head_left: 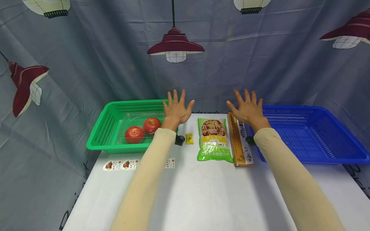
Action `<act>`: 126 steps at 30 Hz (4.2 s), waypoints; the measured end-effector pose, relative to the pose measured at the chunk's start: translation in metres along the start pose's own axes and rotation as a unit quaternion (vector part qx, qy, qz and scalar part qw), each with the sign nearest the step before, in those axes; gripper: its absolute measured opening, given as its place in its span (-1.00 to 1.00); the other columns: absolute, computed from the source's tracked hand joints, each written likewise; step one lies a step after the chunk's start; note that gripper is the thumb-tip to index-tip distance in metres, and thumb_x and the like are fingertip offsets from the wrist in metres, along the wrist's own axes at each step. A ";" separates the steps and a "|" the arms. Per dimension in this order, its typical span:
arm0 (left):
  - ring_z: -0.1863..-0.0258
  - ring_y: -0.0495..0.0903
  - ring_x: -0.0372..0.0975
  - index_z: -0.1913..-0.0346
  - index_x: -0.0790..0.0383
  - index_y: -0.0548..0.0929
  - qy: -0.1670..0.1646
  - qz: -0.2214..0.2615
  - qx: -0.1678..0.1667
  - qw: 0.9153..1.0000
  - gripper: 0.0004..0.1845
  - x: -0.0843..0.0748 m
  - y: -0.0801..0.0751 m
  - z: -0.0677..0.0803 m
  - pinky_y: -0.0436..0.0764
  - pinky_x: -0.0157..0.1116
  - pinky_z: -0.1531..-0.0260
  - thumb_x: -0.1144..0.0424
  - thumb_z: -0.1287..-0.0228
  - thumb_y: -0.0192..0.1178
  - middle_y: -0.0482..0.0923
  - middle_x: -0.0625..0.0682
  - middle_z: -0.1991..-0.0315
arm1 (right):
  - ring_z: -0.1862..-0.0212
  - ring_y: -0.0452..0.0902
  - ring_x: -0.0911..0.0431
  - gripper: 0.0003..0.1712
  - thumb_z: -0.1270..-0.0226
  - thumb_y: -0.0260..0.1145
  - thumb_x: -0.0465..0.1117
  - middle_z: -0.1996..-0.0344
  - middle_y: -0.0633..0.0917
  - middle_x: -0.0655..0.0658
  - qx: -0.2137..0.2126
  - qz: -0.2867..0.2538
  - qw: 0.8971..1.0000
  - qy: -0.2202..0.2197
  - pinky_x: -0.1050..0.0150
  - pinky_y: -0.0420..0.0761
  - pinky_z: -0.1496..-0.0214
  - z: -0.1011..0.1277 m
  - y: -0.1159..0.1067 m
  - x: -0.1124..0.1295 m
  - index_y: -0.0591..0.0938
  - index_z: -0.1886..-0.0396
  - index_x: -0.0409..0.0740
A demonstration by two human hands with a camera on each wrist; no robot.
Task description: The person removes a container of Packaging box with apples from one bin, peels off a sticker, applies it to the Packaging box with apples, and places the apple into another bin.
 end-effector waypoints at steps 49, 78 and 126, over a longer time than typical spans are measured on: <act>-0.05 0.57 0.01 -0.24 0.20 0.50 0.070 0.371 -0.126 0.917 -0.52 0.049 0.004 0.159 0.47 0.01 -0.01 0.03 -0.62 -0.32 0.61 0.22 -0.04 | -0.51 -0.32 -0.30 -0.12 -0.43 -0.31 0.46 -0.53 -0.08 -0.30 0.010 -0.048 0.989 -0.137 -0.36 -0.15 -0.38 0.010 0.030 0.103 -0.11 -0.61 0.19; 0.29 0.68 0.03 -0.08 0.29 0.58 0.018 0.402 -0.095 0.911 -0.44 0.086 0.040 0.197 0.56 -0.06 0.29 0.07 -0.64 -0.45 0.68 0.12 0.21 | -0.53 -0.27 -0.22 -0.13 -0.42 -0.41 0.48 -0.54 -0.02 -0.24 0.040 -0.050 0.983 -0.174 -0.27 -0.12 -0.42 0.013 0.056 0.157 -0.10 -0.60 0.23; 0.45 0.72 0.00 0.08 0.47 0.62 -0.186 0.542 -0.125 0.810 -0.49 0.130 0.064 0.183 0.62 -0.21 0.48 0.04 -0.60 -0.13 0.69 0.13 0.42 | -0.52 -0.14 -0.22 -0.22 -0.50 -0.25 0.38 -0.51 0.07 -0.29 0.053 -0.058 0.964 -0.254 -0.12 -0.04 -0.46 0.028 0.092 0.245 0.02 -0.59 0.20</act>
Point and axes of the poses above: each hand's wrist, its own z-axis away from the middle knuckle, its own y-axis out of the palm, x = y × z, the point moved 1 cm from there along -z, towards the middle knuckle
